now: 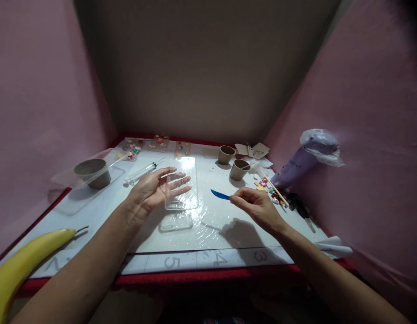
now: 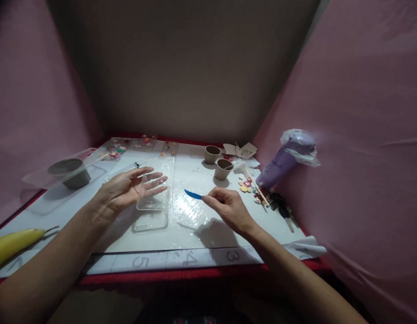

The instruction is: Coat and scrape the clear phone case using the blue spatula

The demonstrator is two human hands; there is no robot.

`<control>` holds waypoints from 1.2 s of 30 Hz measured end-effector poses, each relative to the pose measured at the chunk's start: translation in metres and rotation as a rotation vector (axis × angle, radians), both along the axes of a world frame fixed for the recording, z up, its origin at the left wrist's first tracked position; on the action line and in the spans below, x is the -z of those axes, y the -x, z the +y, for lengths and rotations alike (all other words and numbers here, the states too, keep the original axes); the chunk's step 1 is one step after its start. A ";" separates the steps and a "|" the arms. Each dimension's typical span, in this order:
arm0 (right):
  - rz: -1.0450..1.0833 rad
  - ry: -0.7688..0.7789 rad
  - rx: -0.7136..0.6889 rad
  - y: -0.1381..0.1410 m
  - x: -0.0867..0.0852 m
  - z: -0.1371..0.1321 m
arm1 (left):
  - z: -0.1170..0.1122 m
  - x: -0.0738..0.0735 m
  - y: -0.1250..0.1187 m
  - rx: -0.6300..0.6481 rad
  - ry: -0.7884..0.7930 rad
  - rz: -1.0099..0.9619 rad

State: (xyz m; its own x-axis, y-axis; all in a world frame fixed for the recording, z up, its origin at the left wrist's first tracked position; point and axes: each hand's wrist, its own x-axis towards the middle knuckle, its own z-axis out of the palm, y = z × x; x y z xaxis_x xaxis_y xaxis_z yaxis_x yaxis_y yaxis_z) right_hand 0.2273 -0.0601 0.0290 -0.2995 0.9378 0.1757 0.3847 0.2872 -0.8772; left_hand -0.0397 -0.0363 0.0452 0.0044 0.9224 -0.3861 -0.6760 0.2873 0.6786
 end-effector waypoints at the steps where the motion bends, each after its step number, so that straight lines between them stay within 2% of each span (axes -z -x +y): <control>1: -0.060 -0.037 0.009 -0.008 -0.001 -0.002 | -0.001 -0.001 -0.001 -0.007 -0.001 0.004; 4: -0.227 -0.110 0.027 -0.030 -0.002 -0.007 | -0.003 -0.004 -0.002 -0.021 0.001 0.009; 8: -0.360 -0.158 -0.007 -0.051 0.007 -0.018 | -0.003 -0.004 -0.001 -0.032 0.005 0.022; 14: -0.559 -0.417 -0.190 -0.061 0.025 -0.033 | 0.000 -0.002 0.000 -0.013 0.006 0.023; 19: -0.699 -0.546 -0.232 -0.065 0.035 -0.019 | -0.001 -0.005 -0.002 -0.039 0.021 0.051; 22: -0.721 -0.602 -0.213 -0.067 0.038 -0.006 | -0.001 -0.005 -0.001 -0.038 0.020 0.050; 25: -0.696 -0.658 -0.196 -0.064 0.036 -0.006 | 0.000 -0.004 0.000 -0.047 0.022 0.051; 29: -0.631 -0.701 -0.303 -0.052 0.030 -0.025 | 0.001 -0.002 0.001 -0.054 0.018 0.049; 32: -0.613 -0.672 -0.411 -0.046 0.027 -0.036 | 0.002 -0.002 0.001 -0.046 0.020 0.054; 36: -0.647 -0.624 -0.439 -0.048 0.029 -0.028 | 0.002 -0.002 0.001 -0.041 0.022 0.053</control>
